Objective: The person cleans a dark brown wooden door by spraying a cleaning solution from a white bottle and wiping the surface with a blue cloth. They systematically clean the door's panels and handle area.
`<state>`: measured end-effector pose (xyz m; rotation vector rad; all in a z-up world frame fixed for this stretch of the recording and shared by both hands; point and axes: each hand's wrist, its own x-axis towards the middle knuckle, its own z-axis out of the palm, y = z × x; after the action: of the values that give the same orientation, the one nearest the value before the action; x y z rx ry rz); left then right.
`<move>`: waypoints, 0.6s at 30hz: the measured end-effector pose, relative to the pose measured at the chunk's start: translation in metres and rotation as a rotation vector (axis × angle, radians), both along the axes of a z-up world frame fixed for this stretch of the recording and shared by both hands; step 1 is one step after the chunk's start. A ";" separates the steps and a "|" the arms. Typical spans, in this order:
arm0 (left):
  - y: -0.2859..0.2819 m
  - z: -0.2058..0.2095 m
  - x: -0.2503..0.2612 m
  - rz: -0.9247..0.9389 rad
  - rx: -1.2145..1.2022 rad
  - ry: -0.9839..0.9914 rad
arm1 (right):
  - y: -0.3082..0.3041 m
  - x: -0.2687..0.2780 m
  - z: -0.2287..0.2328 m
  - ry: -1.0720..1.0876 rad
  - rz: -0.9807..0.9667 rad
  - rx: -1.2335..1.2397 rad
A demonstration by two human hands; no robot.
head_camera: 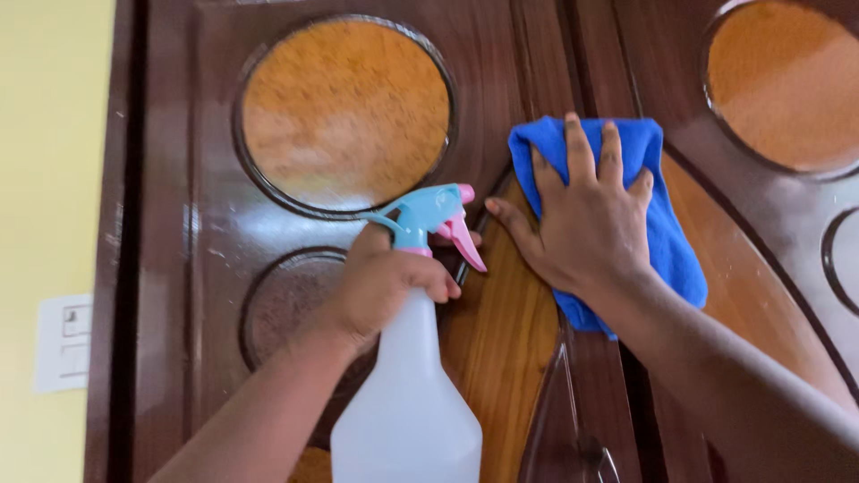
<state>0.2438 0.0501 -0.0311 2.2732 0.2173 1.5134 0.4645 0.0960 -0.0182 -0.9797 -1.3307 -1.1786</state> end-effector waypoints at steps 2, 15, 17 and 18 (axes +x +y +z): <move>0.005 0.000 -0.006 -0.013 0.026 0.020 | 0.003 0.000 0.001 -0.008 0.006 0.018; 0.014 -0.012 -0.027 -0.108 0.012 0.016 | 0.014 0.003 0.016 -0.033 -0.007 0.031; 0.013 -0.013 -0.026 -0.106 0.026 0.027 | 0.017 0.004 0.026 -0.044 -0.011 0.046; 0.013 -0.014 -0.026 -0.110 0.021 0.018 | 0.018 0.004 0.032 -0.043 -0.008 0.043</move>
<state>0.2179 0.0627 -0.0452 2.2768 0.0801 1.4463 0.4689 0.1136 0.0141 -0.9338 -1.3309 -1.2362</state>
